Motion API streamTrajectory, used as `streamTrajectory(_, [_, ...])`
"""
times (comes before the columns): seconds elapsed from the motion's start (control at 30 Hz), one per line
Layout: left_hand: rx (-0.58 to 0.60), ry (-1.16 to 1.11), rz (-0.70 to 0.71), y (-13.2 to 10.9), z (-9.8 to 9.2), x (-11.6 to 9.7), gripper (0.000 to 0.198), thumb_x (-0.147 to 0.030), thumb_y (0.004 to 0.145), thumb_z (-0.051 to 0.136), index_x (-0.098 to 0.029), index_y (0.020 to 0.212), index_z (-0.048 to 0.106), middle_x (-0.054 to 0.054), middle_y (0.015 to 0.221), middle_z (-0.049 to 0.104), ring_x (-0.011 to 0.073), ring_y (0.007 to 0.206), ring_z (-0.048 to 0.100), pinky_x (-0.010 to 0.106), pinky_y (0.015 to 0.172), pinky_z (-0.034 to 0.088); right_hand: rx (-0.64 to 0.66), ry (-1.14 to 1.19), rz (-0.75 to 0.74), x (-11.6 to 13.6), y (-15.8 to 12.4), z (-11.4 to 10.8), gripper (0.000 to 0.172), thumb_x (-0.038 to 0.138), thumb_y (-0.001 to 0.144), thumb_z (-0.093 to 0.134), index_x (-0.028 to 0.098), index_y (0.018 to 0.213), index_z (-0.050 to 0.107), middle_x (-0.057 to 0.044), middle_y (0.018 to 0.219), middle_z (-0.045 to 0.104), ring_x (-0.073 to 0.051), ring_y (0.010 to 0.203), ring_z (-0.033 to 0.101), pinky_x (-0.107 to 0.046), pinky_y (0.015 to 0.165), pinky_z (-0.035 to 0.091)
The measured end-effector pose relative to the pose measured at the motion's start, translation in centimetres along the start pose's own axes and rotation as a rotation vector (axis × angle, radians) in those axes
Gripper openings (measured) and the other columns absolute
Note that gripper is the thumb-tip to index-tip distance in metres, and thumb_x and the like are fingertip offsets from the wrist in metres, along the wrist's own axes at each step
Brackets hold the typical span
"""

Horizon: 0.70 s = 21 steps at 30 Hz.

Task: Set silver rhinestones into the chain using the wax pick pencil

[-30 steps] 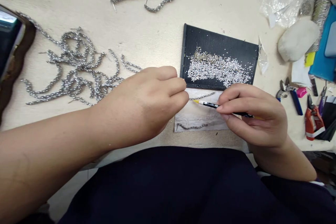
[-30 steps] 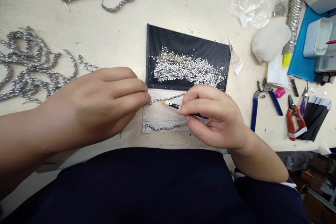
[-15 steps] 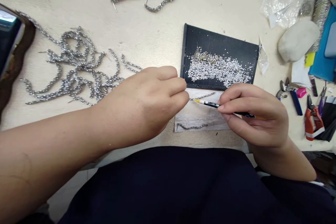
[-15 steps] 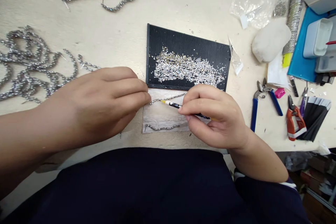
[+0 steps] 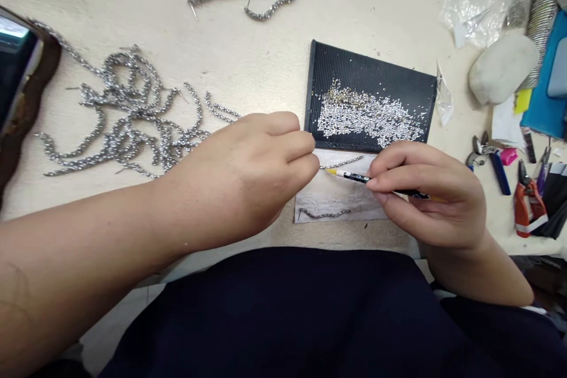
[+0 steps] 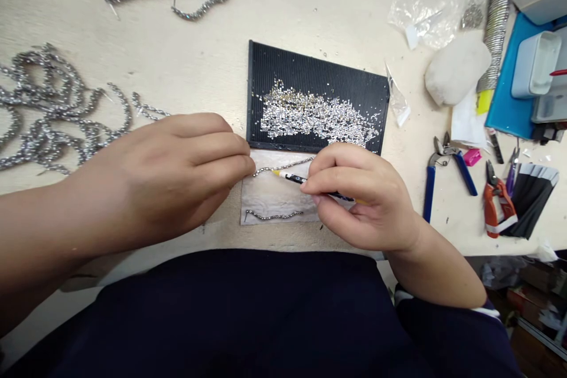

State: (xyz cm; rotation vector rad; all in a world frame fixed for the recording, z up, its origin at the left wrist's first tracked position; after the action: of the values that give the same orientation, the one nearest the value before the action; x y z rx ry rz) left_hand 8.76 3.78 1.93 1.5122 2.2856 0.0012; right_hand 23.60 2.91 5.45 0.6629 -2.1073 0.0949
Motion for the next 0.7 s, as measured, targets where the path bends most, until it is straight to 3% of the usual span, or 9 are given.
streamTrajectory(0.7, [-0.050, 0.022, 0.023, -0.11, -0.20, -0.23, 0.028, -0.003, 0.099, 0.047, -0.020, 0.089, 0.067, 0.003, 0.086, 0.069, 0.0231, 0.082, 0.059, 0.038, 0.076, 0.055, 0.015, 0.017, -0.017, -0.02, -0.18, 0.16, 0.032, -0.005, 0.087, 0.072, 0.020, 0.105, 0.080, -0.005, 0.098, 0.077, -0.016, 0.089, 0.077, -0.027, 0.075, 0.064])
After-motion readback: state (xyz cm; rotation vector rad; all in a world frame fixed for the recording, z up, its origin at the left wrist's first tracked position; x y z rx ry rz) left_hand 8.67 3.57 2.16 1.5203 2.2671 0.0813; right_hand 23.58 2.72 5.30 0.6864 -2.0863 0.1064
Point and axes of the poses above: each hand's wrist, its own y-axis towards the middle knuckle, its own z-axis out of the palm, x = y × z, the point moved 10 cm from there along y, towards the middle knuckle
